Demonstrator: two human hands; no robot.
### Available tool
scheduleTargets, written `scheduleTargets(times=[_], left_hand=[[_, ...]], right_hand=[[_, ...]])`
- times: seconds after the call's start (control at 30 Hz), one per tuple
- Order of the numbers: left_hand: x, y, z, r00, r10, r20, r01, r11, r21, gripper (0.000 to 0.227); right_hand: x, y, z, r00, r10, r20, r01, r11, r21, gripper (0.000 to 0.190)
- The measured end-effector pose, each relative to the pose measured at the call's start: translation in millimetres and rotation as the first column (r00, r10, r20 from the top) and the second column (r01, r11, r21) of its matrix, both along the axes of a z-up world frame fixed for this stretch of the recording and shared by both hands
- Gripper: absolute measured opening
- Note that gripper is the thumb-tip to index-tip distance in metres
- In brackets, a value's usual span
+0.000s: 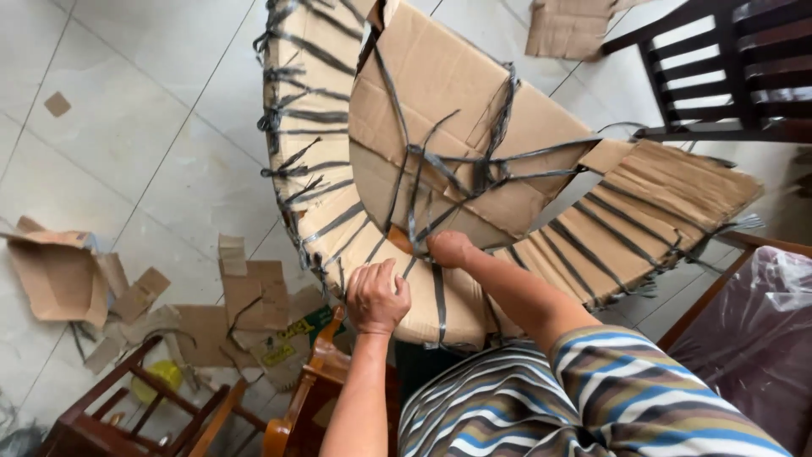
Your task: Wrapping and lacing black plastic strips around a wooden chair frame to secure padding or create a seat surface.
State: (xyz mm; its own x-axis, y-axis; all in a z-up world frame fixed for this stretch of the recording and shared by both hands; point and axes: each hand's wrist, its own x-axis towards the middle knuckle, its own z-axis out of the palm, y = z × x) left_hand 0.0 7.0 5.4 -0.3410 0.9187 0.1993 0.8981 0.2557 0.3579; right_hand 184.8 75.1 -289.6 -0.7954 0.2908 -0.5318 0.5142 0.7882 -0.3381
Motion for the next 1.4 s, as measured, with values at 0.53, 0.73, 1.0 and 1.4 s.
scheduleTargets(times=[0.53,0.73,1.0,1.4], left_hand=[[0,-5,3,0.998,-0.059,-0.014,0.059,0.998,-0.025,0.06],[-6,-13,-18,0.99,-0.144,0.002,0.144,0.99,-0.006,0.013],[-18,-14,-21,0.927,-0.35,0.137,0.363,0.929,-0.076,0.005],[-51,3,-25,0.626,-0.676,0.39,0.753,0.654,-0.075,0.029]], right_hand=[[-60,25,294,0.73,-0.609,-0.31,0.544,0.792,-0.278,0.014],[-36,-12,326,0.617,-0.647,-0.448,0.714,0.7,-0.027,0.009],[31,-74,390,0.303,-0.897,-0.322,0.937,0.343,-0.073,0.029],[148,-211,408,-0.126,-0.968,-0.219,0.987,-0.145,0.07,0.02]])
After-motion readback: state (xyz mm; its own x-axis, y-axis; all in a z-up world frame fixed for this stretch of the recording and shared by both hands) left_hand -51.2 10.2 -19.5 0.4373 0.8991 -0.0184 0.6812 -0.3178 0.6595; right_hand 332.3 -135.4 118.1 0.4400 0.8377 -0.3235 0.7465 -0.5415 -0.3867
